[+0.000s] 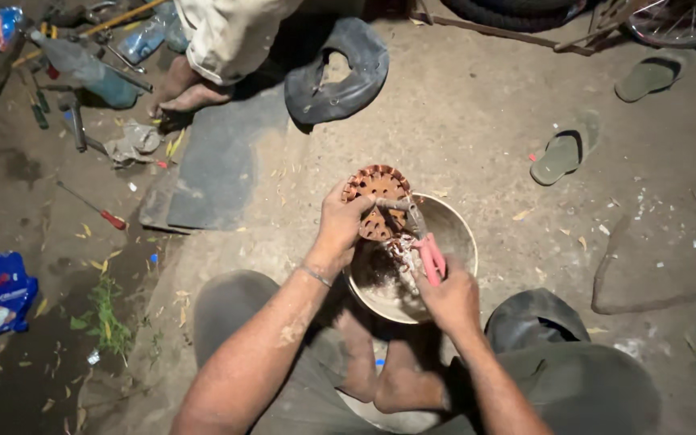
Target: The person sits on the floor and uses red-handled pliers to pull copper windings out of a motor stator. They repeatedly grip and extract the wires, dropping the pieces into a white bucket placed between their legs.
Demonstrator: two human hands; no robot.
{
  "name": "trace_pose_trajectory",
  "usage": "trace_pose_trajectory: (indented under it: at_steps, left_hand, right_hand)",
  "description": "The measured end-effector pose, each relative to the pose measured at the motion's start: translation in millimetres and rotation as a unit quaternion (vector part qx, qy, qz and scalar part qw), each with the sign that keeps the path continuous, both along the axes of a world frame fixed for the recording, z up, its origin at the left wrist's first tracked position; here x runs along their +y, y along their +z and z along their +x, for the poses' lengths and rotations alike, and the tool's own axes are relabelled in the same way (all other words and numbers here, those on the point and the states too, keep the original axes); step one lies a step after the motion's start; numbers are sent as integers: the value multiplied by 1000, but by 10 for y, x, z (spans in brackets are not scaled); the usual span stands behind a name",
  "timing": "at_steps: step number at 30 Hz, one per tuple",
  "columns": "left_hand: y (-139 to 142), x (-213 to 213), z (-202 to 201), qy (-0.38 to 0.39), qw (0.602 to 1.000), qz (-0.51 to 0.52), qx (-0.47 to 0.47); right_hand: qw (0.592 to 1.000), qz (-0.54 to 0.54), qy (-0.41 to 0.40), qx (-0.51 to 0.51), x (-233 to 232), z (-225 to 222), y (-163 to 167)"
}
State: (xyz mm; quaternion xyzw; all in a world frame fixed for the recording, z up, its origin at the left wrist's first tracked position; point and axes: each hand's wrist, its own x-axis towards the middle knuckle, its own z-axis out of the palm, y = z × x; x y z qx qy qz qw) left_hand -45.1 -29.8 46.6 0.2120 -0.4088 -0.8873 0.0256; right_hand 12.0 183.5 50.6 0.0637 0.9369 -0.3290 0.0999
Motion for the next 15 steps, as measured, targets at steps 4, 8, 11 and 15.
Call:
trace_pose_trajectory:
  at_steps: [4,8,11,15]
  left_hand:
    - [-130,-98,-7,-23,1000,6,-11]
    - [-195,-278,-52,-52,993,-75,-71]
    - [-229,-403,-27,-88,989,-108,-42]
    - [-250,-474,38,-108,989,-87,-45]
  right_hand:
    - [996,73,32,32,122,-70,143]
    - [982,90,124,109,297,-116,380]
    - [983,98,149,37,370,-126,486]
    - [982,65,165,60,420,-76,530]
